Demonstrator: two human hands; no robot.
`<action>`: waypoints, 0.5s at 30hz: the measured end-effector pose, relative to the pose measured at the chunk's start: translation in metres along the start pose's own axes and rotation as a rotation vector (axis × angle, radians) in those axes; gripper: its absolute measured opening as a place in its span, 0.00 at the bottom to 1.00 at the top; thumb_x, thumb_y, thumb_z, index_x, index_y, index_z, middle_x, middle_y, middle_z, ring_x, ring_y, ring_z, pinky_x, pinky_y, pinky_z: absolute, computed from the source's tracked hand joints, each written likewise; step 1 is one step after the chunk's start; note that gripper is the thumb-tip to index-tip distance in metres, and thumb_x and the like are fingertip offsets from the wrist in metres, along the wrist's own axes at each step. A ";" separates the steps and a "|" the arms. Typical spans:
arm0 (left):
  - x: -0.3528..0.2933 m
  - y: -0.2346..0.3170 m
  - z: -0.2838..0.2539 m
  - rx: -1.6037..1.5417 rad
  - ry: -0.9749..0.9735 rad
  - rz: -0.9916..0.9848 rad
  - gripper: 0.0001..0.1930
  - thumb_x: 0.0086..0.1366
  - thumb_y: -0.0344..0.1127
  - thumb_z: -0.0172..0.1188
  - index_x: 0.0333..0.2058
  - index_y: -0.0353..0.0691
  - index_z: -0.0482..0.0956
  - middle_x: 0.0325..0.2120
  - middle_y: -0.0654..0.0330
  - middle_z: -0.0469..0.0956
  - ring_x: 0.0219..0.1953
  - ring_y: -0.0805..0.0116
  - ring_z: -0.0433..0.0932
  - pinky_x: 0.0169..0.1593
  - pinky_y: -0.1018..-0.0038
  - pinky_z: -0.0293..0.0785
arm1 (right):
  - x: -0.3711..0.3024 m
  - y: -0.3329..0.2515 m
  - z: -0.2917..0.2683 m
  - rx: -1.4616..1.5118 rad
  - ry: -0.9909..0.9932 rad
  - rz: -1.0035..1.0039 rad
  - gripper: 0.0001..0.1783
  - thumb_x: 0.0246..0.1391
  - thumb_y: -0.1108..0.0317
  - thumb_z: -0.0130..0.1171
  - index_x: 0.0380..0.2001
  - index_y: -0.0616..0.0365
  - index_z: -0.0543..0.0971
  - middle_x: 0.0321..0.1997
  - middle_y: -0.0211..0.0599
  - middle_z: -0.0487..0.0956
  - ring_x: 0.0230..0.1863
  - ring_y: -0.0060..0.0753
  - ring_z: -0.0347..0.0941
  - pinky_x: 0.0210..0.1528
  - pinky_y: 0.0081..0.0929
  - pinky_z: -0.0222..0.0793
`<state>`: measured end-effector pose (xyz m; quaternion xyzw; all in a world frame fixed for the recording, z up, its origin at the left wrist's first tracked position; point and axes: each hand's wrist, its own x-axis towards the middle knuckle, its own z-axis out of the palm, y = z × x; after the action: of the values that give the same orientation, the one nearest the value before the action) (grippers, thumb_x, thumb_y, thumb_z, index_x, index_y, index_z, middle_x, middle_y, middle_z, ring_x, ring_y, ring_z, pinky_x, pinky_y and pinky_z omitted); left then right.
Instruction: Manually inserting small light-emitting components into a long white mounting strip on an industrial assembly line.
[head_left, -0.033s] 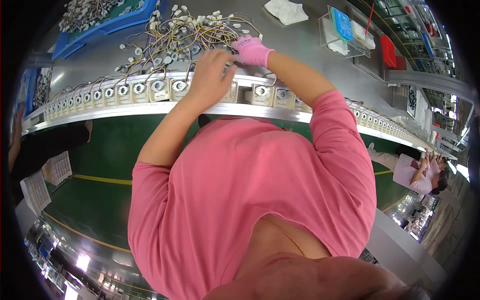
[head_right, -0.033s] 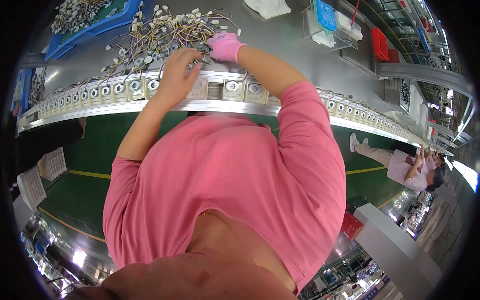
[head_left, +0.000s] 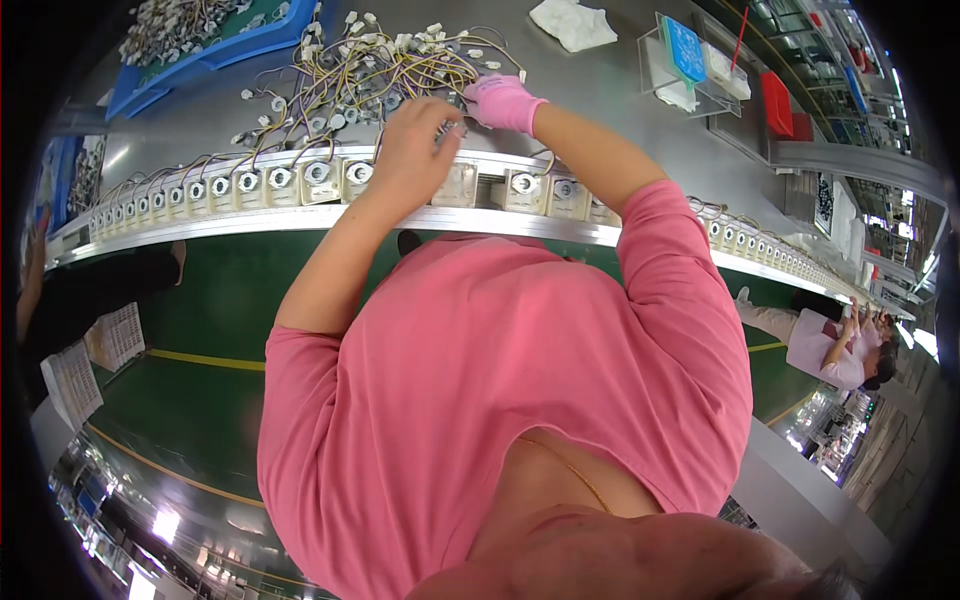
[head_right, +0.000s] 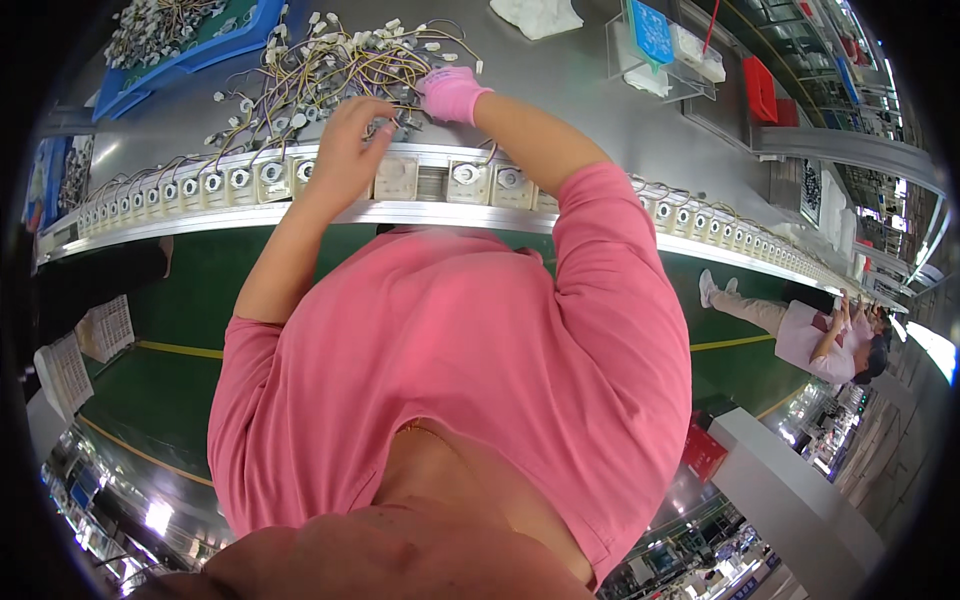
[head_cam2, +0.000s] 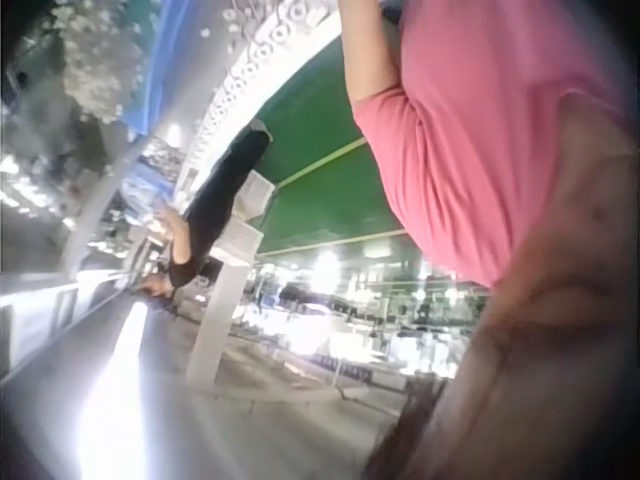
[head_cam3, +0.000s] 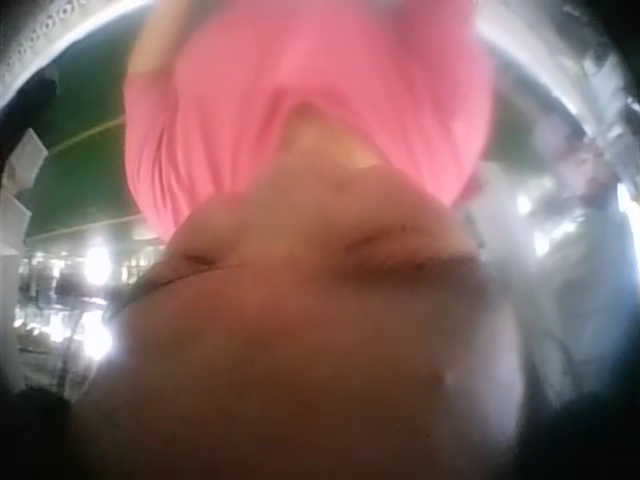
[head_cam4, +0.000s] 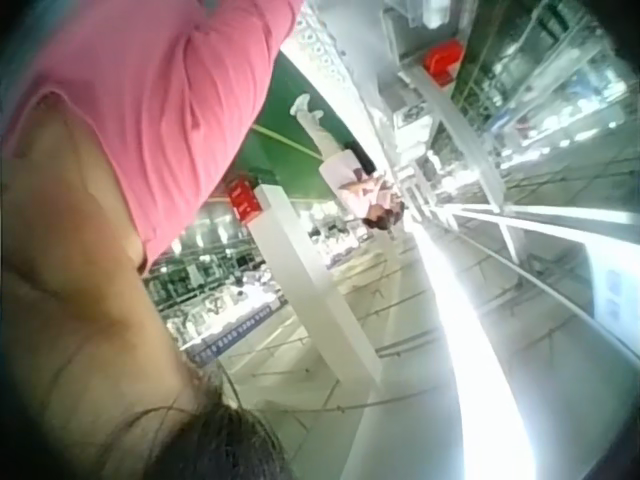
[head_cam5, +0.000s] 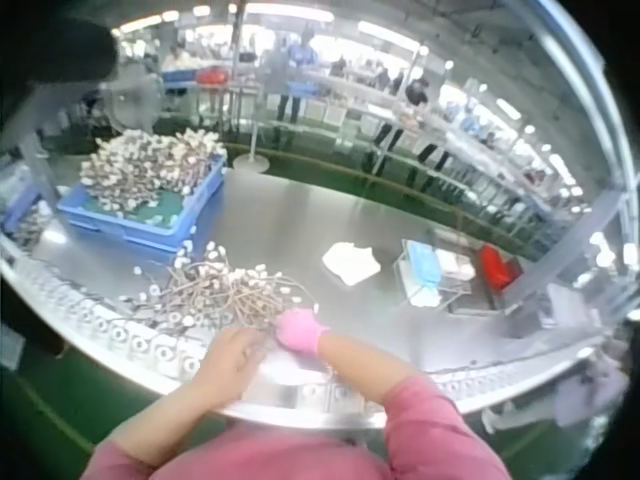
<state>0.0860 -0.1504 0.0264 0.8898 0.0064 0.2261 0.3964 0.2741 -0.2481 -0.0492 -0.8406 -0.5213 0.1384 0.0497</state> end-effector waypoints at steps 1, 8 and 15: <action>0.000 -0.006 -0.005 0.003 0.004 0.000 0.07 0.55 0.29 0.55 0.34 0.37 0.74 0.36 0.54 0.73 0.42 0.54 0.69 0.46 0.63 0.64 | 0.006 -0.001 -0.004 0.082 -0.211 0.083 0.18 0.49 0.55 0.51 0.35 0.57 0.77 0.35 0.38 0.77 0.36 0.39 0.75 0.40 0.38 0.68; 0.034 -0.004 0.010 -0.492 0.230 -0.233 0.13 0.58 0.32 0.57 0.41 0.35 0.72 0.35 0.56 0.76 0.42 0.64 0.74 0.43 0.70 0.69 | -0.020 -0.031 -0.102 1.133 0.237 -0.333 0.10 0.51 0.67 0.52 0.33 0.61 0.77 0.36 0.36 0.75 0.35 0.29 0.71 0.38 0.26 0.67; 0.061 0.021 0.004 -0.716 -0.057 -0.253 0.15 0.61 0.36 0.55 0.44 0.34 0.71 0.31 0.56 0.78 0.32 0.70 0.77 0.35 0.77 0.71 | -0.073 -0.079 -0.142 0.862 0.532 -0.168 0.12 0.54 0.64 0.51 0.35 0.60 0.78 0.40 0.39 0.75 0.42 0.37 0.72 0.45 0.29 0.67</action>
<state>0.1383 -0.1561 0.0635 0.6929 0.0259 0.1384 0.7071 0.2161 -0.2684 0.1179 -0.7049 -0.4519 0.1177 0.5339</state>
